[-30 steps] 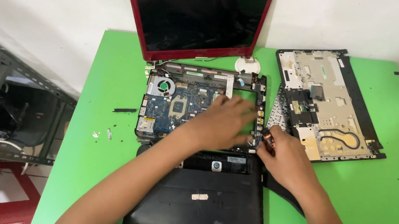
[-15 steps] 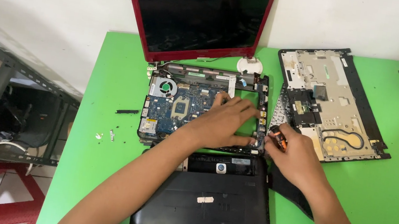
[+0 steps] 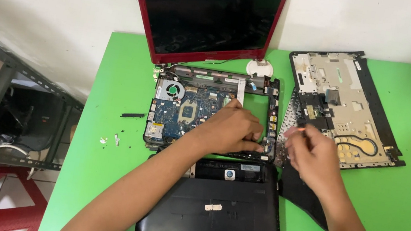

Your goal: Disassembling a laptop by removing the keyboard, top casing, and unscrewing the motherboard from the chassis.

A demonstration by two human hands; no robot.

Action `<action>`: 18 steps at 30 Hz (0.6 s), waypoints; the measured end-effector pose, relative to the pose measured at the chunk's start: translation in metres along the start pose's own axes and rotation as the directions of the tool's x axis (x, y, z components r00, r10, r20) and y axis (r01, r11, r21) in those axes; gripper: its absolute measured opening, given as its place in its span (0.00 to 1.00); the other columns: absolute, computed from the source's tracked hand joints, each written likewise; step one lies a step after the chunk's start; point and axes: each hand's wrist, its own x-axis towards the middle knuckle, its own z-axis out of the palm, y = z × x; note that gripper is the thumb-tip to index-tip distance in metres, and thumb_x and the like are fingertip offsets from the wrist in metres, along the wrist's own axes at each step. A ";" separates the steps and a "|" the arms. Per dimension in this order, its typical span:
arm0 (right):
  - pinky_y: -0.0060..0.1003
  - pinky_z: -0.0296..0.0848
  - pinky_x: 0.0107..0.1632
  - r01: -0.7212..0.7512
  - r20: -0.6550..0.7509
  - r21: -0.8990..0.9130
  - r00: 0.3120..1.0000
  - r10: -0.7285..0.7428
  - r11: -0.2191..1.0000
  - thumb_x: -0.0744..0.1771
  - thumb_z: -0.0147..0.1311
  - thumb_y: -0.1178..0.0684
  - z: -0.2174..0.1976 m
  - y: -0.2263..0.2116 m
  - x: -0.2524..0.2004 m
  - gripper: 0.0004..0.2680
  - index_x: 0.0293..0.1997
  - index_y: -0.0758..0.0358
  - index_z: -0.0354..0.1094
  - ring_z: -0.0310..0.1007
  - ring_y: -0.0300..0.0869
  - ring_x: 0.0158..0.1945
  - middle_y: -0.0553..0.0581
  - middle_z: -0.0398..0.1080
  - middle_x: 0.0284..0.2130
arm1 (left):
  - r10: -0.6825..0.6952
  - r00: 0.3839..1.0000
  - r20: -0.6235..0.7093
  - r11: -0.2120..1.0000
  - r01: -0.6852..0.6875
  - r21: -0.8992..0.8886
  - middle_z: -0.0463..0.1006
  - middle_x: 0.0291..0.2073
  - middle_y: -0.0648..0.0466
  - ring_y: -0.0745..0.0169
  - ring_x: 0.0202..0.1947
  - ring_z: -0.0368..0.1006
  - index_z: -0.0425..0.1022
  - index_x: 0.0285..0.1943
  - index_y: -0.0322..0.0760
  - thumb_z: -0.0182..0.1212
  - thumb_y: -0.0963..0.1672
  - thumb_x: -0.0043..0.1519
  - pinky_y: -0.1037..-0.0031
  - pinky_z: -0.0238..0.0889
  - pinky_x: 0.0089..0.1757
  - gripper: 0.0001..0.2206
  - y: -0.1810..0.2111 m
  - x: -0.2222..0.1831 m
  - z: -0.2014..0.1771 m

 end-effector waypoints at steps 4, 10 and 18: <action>0.32 0.66 0.32 0.115 -0.094 -0.006 0.989 -0.115 0.993 0.75 0.44 0.55 -0.014 -0.006 0.003 0.12 0.39 0.65 0.76 0.68 0.42 0.21 0.61 0.72 0.17 | -0.014 1.000 0.004 0.994 0.014 -0.110 0.76 0.23 0.58 0.54 0.31 0.75 0.74 0.28 0.41 0.69 0.47 0.56 0.61 0.60 0.46 0.10 0.011 0.002 -0.005; 0.27 0.57 0.24 0.241 -0.122 0.179 0.967 -0.222 0.954 0.77 0.33 0.53 -0.021 0.001 0.039 0.14 0.51 0.72 0.68 0.58 0.37 0.20 0.66 0.70 0.33 | -0.018 1.000 -0.012 0.972 0.014 -0.235 0.77 0.25 0.52 0.43 0.32 0.78 0.74 0.28 0.38 0.69 0.45 0.54 0.59 0.69 0.37 0.09 0.002 0.000 0.002; 0.31 0.65 0.15 0.480 -0.042 -0.009 0.876 -0.480 0.877 0.76 0.39 0.58 0.012 -0.023 0.078 0.12 0.38 0.74 0.64 0.68 0.43 0.13 0.67 0.76 0.27 | -0.020 1.000 -0.003 0.981 0.019 -0.194 0.78 0.29 0.52 0.44 0.33 0.79 0.76 0.34 0.40 0.67 0.49 0.53 0.56 0.71 0.39 0.11 -0.002 0.001 0.008</action>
